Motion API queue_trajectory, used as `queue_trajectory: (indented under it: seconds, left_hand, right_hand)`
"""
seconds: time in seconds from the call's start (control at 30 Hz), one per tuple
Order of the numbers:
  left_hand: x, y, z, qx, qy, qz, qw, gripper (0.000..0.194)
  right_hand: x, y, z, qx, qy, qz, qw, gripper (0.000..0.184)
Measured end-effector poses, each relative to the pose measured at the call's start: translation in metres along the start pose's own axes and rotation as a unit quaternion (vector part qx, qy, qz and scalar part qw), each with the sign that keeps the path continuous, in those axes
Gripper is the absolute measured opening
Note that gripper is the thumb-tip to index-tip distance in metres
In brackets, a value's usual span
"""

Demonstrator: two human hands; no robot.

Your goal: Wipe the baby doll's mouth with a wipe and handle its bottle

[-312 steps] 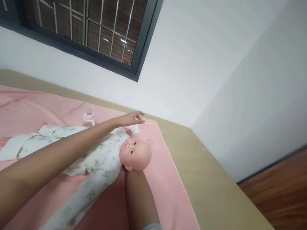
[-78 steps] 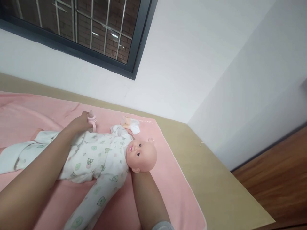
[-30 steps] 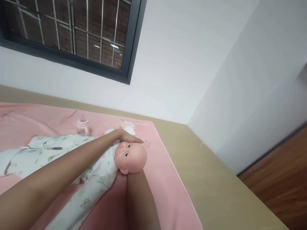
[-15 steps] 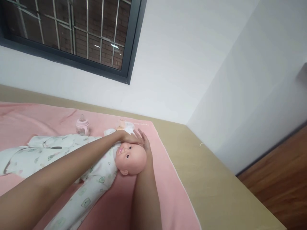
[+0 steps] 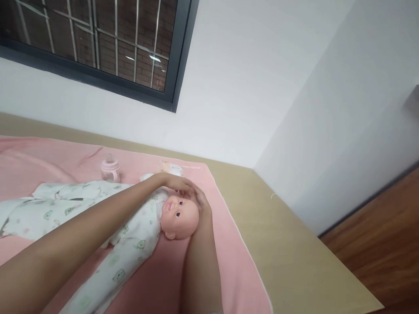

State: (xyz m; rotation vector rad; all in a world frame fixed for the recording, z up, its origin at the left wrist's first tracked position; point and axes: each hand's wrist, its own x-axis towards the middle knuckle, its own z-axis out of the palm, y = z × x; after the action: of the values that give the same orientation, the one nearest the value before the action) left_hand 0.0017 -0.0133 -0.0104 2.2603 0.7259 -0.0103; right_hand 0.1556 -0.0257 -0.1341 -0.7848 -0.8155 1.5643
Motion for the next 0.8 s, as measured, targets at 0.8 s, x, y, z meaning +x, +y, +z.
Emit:
queue_trajectory:
  seconds: [0.8]
  left_hand:
    - [-0.109, -0.037, -0.007, -0.105, 0.317, -0.033, 0.942, 0.042]
  right_hand:
    - [0.024, 0.008, 0.01, -0.034, -0.016, 0.039, 0.999, 0.052]
